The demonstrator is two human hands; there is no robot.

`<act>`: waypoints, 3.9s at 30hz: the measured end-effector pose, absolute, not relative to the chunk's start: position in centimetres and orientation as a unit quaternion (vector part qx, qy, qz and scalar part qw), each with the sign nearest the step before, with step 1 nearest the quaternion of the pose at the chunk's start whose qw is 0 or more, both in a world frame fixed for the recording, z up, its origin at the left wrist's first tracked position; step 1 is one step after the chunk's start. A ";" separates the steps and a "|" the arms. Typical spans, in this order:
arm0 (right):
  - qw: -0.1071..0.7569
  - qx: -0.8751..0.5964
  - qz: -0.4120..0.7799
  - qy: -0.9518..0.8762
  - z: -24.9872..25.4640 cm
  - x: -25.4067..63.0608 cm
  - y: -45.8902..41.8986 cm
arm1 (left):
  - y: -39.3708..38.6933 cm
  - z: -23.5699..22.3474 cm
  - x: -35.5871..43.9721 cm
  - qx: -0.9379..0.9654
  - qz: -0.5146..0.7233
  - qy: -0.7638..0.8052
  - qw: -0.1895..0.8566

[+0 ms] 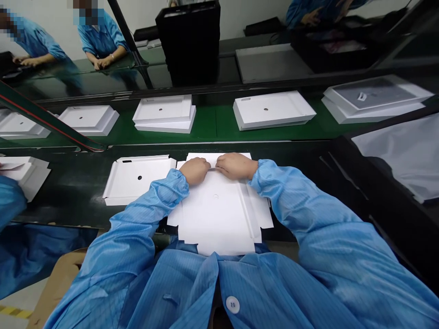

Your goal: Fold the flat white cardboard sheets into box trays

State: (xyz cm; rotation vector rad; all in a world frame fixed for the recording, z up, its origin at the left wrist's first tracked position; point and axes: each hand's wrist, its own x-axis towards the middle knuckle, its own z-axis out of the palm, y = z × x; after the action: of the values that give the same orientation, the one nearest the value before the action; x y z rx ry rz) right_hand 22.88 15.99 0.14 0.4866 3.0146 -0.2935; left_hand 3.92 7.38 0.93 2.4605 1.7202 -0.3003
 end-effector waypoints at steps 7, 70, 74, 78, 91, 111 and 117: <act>0.067 0.260 -0.147 0.952 0.4 21.0 17.8 | 9.6 1.7 3.0 0.705 -0.068 0.691 0.145; -0.027 0.420 0.016 0.907 4.0 30.2 15.8 | 0.9 3.5 -2.3 0.554 0.206 0.696 0.409; 0.039 0.368 -0.063 0.927 5.6 31.5 13.0 | 2.5 4.7 -3.8 0.606 0.131 0.708 0.339; 0.070 0.350 -0.124 0.926 5.4 31.6 11.4 | 4.3 5.7 -3.8 0.676 0.036 0.679 0.284; -0.132 0.334 -0.522 0.774 -0.9 30.4 14.1 | 4.0 2.0 -0.8 0.730 -0.006 0.666 0.153; 0.026 0.164 -0.028 0.986 0.2 30.0 9.1 | -2.0 0.2 4.0 0.820 -0.067 0.567 0.040; 0.014 0.197 -0.063 0.978 -1.1 27.0 8.2 | -0.7 0.1 4.2 0.827 -0.082 0.556 0.033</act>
State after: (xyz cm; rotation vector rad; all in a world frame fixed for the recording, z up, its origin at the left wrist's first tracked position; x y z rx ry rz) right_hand 27.00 8.19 -1.05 0.6128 3.0470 -0.1947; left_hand 4.21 -0.67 0.13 2.5440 1.7103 -0.2534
